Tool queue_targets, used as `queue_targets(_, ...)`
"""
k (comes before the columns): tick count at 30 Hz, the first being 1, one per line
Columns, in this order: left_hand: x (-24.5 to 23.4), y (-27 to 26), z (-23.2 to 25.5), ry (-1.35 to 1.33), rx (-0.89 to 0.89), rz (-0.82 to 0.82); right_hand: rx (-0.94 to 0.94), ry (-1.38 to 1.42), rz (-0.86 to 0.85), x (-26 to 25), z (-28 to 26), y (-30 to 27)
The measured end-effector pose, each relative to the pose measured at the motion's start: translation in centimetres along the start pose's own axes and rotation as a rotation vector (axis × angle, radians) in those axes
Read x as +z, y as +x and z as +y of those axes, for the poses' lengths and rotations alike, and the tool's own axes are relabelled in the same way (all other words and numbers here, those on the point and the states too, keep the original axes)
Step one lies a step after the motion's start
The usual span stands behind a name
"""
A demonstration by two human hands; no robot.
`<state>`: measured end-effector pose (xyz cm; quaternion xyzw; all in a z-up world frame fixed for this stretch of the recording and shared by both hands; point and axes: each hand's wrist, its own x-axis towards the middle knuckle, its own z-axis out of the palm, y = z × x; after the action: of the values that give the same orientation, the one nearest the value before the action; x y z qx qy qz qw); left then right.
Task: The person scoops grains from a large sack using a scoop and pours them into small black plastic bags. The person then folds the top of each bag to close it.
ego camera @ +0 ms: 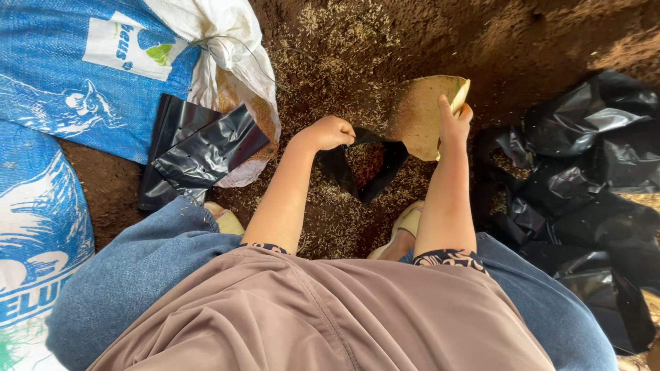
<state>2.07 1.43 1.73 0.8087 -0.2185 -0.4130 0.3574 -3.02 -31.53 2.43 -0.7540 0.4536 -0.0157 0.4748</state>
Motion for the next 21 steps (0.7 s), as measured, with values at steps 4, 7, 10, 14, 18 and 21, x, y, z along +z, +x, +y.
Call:
queue_targets(4, -1.1, 0.4, -2.3, -0.307, -0.039, 0.189, -0.029, -0.100, -0.042, 3.2, 0.0, 1.8)
queue_targets(7, -0.2, 1.6, -5.1, -0.540, -0.150, 0.306, -0.041, -0.118, -0.082, 4.6, 0.0, 3.0)
queue_targets(10, 2.3, 2.1, -8.3, -0.209, -0.253, 0.554, 0.010, -0.161, -0.061, 6.1, 0.0, 3.9)
queue_targets(14, 6.7, 1.6, -11.5, 0.323, -0.389, 0.561, 0.069, -0.212, -0.113, 7.5, 0.9, 5.1)
queue_targets(18, 6.5, 3.1, -12.9, 0.472, -0.361, 0.447, 0.043, -0.157, -0.151, 9.0, 2.2, 6.2)
queue_targets(21, 5.2, 4.1, -13.4, 0.568, -0.300, 0.423, 0.000, -0.210, -0.187, 10.0, 1.6, 7.4)
